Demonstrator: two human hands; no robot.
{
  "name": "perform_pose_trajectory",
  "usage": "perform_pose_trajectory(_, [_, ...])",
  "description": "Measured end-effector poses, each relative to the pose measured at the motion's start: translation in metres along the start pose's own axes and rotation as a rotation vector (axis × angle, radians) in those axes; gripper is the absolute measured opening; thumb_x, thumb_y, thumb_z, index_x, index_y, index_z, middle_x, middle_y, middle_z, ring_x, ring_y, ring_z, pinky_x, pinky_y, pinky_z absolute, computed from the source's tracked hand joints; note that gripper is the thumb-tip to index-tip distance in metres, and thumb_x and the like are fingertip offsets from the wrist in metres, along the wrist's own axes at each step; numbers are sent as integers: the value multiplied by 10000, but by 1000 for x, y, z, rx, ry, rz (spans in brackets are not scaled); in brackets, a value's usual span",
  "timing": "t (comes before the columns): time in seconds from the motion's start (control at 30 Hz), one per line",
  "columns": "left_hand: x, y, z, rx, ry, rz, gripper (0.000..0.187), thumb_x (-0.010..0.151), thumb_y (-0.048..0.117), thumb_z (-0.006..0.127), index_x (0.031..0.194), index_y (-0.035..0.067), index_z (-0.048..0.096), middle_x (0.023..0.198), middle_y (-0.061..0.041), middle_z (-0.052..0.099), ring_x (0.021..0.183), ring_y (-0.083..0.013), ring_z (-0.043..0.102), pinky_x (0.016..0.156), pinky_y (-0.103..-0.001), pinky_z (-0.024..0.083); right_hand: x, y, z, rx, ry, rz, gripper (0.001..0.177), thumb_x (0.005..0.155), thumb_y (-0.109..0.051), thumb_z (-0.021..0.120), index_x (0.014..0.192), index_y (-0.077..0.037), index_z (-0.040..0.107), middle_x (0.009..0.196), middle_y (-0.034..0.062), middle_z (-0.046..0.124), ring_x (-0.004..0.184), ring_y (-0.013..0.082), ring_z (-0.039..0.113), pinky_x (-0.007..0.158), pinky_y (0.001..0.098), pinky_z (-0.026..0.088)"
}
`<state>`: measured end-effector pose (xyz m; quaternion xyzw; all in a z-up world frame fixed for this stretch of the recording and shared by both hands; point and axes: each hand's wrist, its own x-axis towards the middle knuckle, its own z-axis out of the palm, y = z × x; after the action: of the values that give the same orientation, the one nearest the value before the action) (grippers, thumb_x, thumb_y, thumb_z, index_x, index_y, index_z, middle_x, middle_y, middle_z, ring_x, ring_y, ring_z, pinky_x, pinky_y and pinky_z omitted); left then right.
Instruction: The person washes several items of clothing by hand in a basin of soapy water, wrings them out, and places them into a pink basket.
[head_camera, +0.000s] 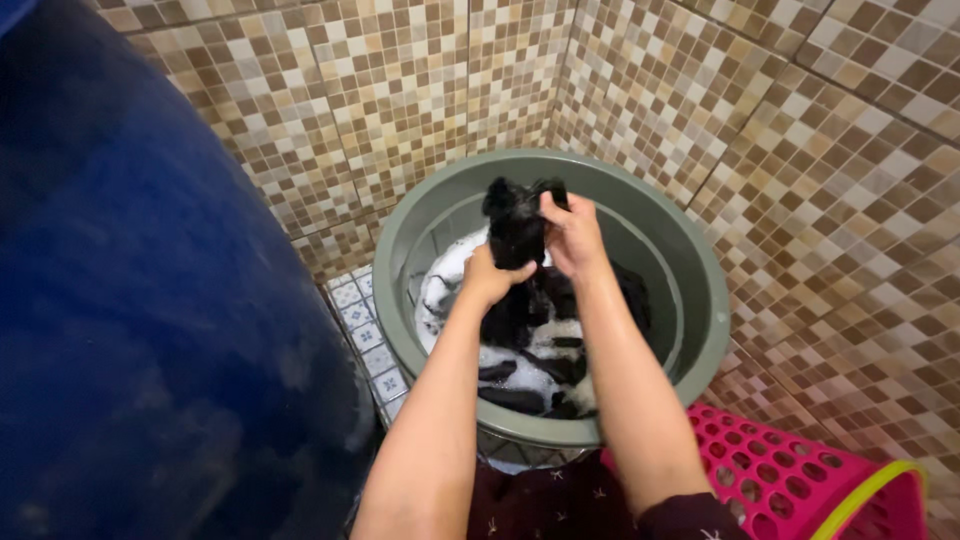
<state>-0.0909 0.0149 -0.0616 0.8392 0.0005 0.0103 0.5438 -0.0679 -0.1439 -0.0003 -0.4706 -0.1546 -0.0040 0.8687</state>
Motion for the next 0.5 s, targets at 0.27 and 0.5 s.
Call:
perform_pose_trajectory(0.27, [0, 54, -17, -335, 340, -217, 543, 759, 504, 873, 985, 23, 762, 972, -180, 781, 938, -288, 759, 841, -405, 560, -16, 27, -20, -705, -160, -26, 1085, 538, 24, 942, 1478, -112, 419, 1380, -3, 543, 1234, 107, 527, 1007, 295, 443])
perform_pose_trajectory(0.5, [2, 51, -36, -162, 458, -5, 472, 724, 459, 886, 812, 7, 781, 739, -125, 751, 671, -232, 706, 664, -389, 548, -5, 37, -43, -791, 62, -36, 580, 638, 101, 808, 1199, -37, 750, 1050, 58, 782, 957, 156, 702, 883, 315, 566])
